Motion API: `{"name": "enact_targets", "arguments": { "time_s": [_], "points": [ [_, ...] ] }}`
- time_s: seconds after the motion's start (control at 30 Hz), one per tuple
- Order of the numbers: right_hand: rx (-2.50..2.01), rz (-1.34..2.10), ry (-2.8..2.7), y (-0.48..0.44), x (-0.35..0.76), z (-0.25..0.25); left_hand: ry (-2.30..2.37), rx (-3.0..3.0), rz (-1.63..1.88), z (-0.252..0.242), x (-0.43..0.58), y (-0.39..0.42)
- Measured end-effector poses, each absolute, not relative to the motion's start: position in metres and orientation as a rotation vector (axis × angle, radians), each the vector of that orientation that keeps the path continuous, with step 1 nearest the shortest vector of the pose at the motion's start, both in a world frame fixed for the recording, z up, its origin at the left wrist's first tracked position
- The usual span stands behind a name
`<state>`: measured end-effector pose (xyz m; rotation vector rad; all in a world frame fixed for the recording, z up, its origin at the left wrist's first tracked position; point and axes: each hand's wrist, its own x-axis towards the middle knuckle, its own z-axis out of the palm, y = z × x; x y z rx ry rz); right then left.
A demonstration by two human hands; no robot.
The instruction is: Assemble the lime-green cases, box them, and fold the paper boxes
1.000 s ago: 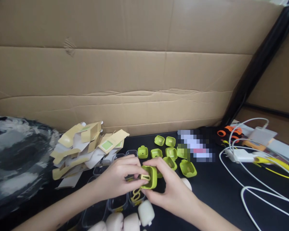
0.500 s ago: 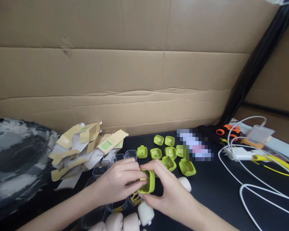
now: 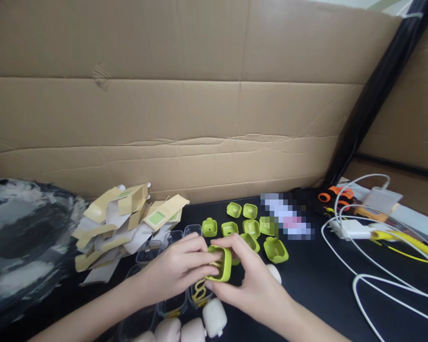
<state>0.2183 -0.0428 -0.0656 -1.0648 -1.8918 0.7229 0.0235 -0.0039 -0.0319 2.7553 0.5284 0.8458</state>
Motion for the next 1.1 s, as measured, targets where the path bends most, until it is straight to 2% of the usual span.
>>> {"name": "enact_targets", "arguments": {
  "time_s": [0.3, 0.47, 0.63, 1.1],
  "points": [
    [-0.966, 0.683, -1.782, -0.041, 0.223, -0.063, 0.671, 1.588, 0.782, -0.035, 0.032, -0.003],
    [-0.948, 0.578, -1.901, -0.045, 0.222, -0.064, 0.605, 1.407, 0.603, -0.032, 0.04, -0.012],
    [-0.908, 0.523, -1.92, -0.047, 0.218, -0.064, 0.531, 1.183, 0.609, -0.027, 0.04, -0.018],
    [-0.865, 0.234, -2.023, -0.05, 0.222, -0.058, 0.527, 1.219, 0.543, -0.024, 0.038, -0.019]
  ]
}}
